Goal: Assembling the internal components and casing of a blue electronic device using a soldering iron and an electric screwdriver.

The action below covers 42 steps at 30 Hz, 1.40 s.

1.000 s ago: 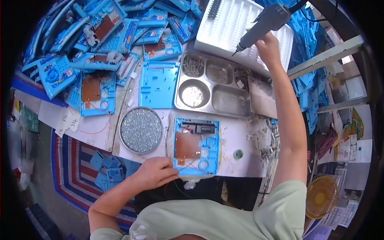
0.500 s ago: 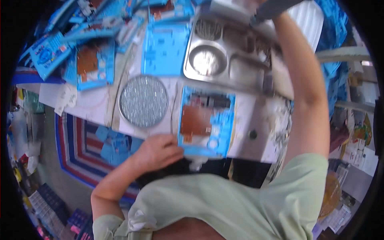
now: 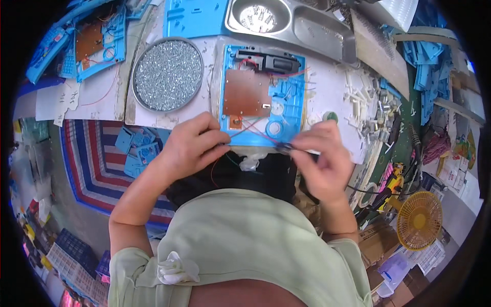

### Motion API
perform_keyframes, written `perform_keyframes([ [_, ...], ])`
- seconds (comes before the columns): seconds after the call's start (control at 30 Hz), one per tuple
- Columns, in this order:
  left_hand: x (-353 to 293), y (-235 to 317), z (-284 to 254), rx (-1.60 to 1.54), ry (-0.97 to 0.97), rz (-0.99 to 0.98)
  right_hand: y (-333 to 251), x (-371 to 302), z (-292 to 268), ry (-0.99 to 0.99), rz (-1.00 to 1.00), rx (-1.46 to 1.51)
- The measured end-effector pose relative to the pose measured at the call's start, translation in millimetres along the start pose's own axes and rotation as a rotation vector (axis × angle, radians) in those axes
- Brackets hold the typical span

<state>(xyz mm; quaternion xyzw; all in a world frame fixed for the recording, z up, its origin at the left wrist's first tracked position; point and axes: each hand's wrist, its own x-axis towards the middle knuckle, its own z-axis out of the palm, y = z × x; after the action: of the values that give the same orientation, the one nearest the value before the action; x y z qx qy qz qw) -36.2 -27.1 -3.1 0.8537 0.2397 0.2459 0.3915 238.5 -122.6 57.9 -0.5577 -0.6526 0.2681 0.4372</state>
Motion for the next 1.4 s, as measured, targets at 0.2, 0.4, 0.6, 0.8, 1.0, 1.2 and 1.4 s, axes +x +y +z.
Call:
perform_keyframes([
  [0.2, 0, 1, 4, 0.006, 0.014, -0.011, 22, 10, 16, -0.045, -0.012, -0.317],
  [0.4, -3, -1, 4, -0.001, 0.025, -0.006, 30, 25, 7, -0.177, -0.230, -0.415],
  [0.6, 3, 0, 2, 0.015, -0.016, 0.011, 41, 25, -1, -0.231, -0.258, -0.370],
  [0.8, 7, 7, -10, 0.076, -0.083, 0.001, 53, 21, -64, -0.008, -0.054, -0.542],
  [1.0, 23, 23, -21, 0.100, -0.221, -0.088, 89, 32, -116, 0.010, 0.168, -1.013],
  [1.2, 96, 35, -55, 0.039, -0.213, 0.033, 120, 38, -109, 0.118, 0.115, -0.877],
  [1.4, 251, -26, 4, 0.474, -0.115, 0.342, 124, 48, -110, 0.382, 0.265, -0.666],
])
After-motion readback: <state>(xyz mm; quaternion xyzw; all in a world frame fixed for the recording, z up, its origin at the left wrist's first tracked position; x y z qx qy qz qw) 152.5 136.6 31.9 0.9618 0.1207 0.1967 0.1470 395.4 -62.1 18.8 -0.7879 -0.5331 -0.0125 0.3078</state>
